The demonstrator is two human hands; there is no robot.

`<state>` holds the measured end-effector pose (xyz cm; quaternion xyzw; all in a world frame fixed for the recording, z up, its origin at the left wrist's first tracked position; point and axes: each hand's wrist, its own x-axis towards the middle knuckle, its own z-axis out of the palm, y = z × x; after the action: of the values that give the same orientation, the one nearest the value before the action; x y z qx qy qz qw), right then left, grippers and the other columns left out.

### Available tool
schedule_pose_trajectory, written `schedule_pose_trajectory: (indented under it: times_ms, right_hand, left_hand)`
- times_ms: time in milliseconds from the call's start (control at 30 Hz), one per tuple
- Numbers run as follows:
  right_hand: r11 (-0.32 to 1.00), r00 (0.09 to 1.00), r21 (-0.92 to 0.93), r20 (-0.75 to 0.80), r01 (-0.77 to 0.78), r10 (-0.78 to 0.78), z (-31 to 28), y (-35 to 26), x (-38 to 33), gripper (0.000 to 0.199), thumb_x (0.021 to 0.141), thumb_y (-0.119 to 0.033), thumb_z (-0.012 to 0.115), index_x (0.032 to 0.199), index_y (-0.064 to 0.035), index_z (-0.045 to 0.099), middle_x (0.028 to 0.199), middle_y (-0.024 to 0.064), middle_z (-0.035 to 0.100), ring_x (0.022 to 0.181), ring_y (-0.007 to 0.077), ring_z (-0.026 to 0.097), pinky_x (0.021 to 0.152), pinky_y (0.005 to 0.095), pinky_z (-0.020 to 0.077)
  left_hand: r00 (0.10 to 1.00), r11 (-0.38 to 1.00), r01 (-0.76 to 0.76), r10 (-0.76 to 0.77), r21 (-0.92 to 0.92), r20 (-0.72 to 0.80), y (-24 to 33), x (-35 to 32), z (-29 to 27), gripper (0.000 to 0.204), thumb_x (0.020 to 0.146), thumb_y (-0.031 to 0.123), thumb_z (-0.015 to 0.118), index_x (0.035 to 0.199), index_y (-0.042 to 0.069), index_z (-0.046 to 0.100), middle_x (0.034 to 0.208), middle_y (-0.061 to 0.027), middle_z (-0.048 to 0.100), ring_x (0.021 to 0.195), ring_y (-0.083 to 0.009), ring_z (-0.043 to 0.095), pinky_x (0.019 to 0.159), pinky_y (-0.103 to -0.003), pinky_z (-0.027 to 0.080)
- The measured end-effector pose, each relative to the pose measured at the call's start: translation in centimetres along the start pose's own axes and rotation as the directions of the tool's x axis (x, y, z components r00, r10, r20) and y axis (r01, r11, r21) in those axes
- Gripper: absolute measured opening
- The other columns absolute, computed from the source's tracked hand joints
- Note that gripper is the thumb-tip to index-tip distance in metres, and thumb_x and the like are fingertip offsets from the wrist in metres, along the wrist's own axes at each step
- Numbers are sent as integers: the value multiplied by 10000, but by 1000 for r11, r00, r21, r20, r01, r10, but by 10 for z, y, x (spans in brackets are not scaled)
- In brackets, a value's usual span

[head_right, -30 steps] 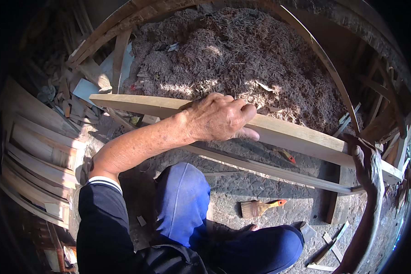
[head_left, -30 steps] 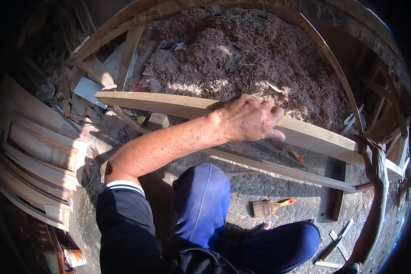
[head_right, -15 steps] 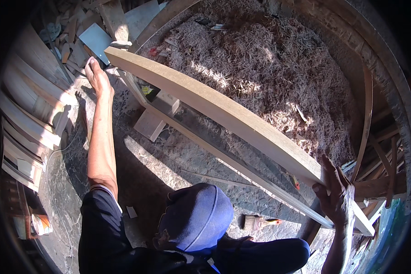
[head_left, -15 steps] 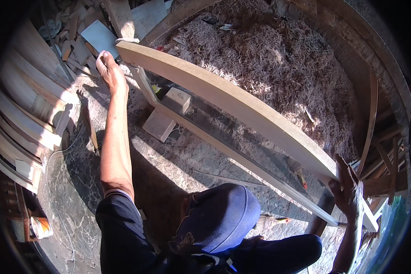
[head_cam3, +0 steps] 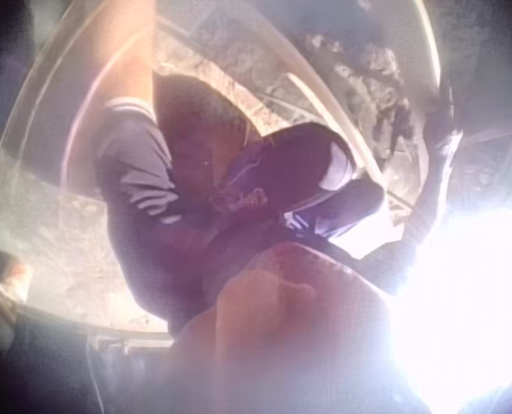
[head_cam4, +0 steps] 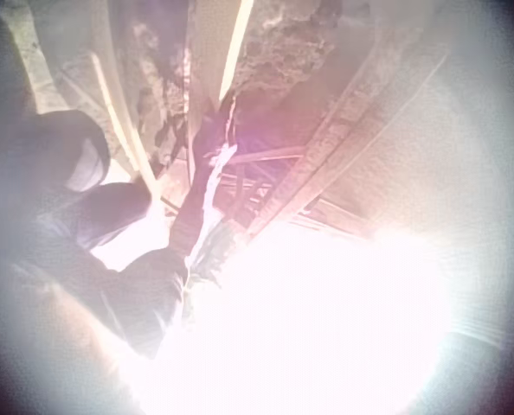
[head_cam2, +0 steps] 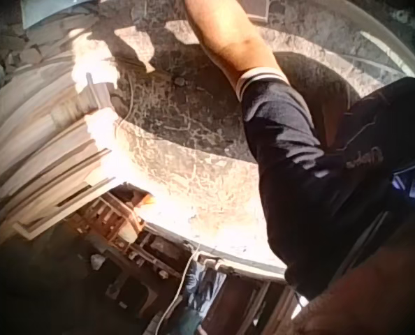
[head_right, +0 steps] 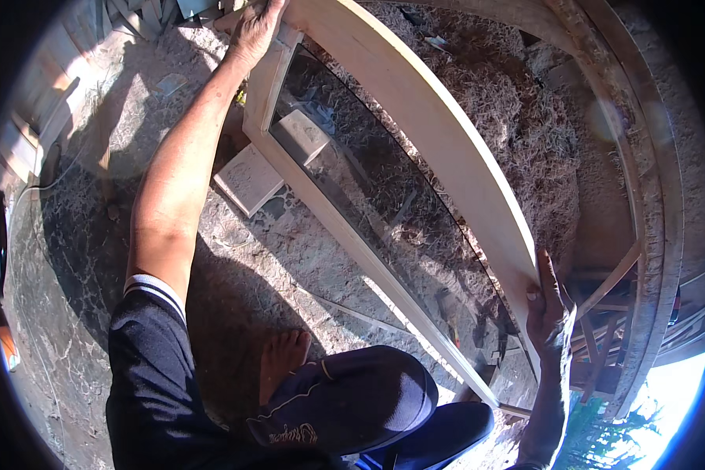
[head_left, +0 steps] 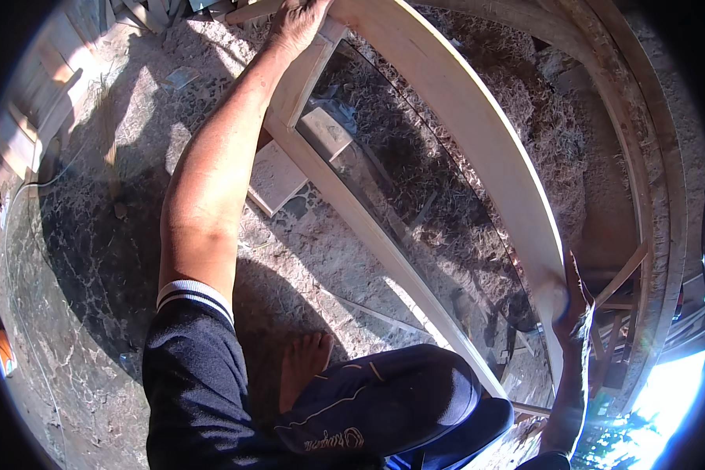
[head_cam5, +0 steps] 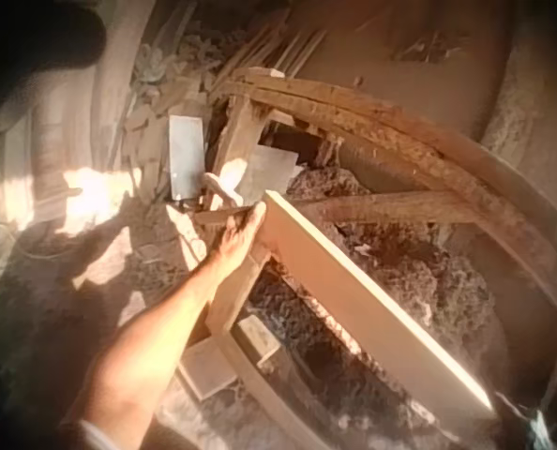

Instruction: The person assembles a curved wooden frame by fitting a long curved piece into a rectangular frame. They use a hand axe to trim and adjust the wood, repeatedly checking the fit and making small cuts.

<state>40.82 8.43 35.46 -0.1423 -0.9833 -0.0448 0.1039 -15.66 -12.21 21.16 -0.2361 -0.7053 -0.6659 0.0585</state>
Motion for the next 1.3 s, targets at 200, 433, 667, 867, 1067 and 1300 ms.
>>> schedule_pose_trajectory:
  times_ms: [200,433,667,867,1067,1300]
  right_hand:
    - [989,985,-84,106,-125,134,7,49,-7,560,1122,-383,399,1553,-31,469,1109,278,725,927,359,749,764,437,581]
    - [982,984,-56,-1,-179,179,14,113,-11,495,1038,-210,550,1448,66,521,888,171,686,668,237,610,615,357,481]
    - [957,993,-273,-29,102,-115,18,162,-23,338,1052,-181,533,1271,50,647,746,80,655,650,196,607,589,372,461]
    - [860,875,-166,-128,-482,466,17,149,-25,283,1006,-65,524,1214,50,678,828,124,693,717,211,672,630,338,511]
    - [989,999,-137,16,-49,51,17,63,-7,479,999,-53,522,1477,-77,528,969,165,745,770,259,730,662,377,583]
    - [975,979,-95,26,-200,203,10,-2,1,443,1077,-450,486,1511,-366,512,970,109,734,699,336,726,624,459,614]
  left_hand:
    - [997,987,-80,83,-137,11,-15,17,29,902,943,788,495,1494,75,541,1502,-219,549,1410,-362,501,1156,-434,419]
    - [969,945,44,39,-324,244,-26,37,59,1215,806,941,480,1654,101,252,1729,-228,98,1591,-411,121,1290,-536,167]
    - [938,966,130,-46,-224,345,-24,25,72,1254,825,985,207,1664,73,12,1729,-215,-84,1603,-402,-45,1292,-602,-6]
    - [913,946,107,29,-307,407,-12,8,61,1082,891,929,126,1679,187,137,1740,-166,-44,1606,-375,-61,1281,-617,-34]
    - [996,980,2,15,-197,89,-29,4,37,778,1021,718,411,1370,51,607,1344,-153,660,1231,-342,615,1052,-498,484]
    - [942,876,336,-306,-347,140,-38,41,14,836,1050,663,434,1604,41,374,1627,-108,417,1480,-219,398,1222,-382,322]
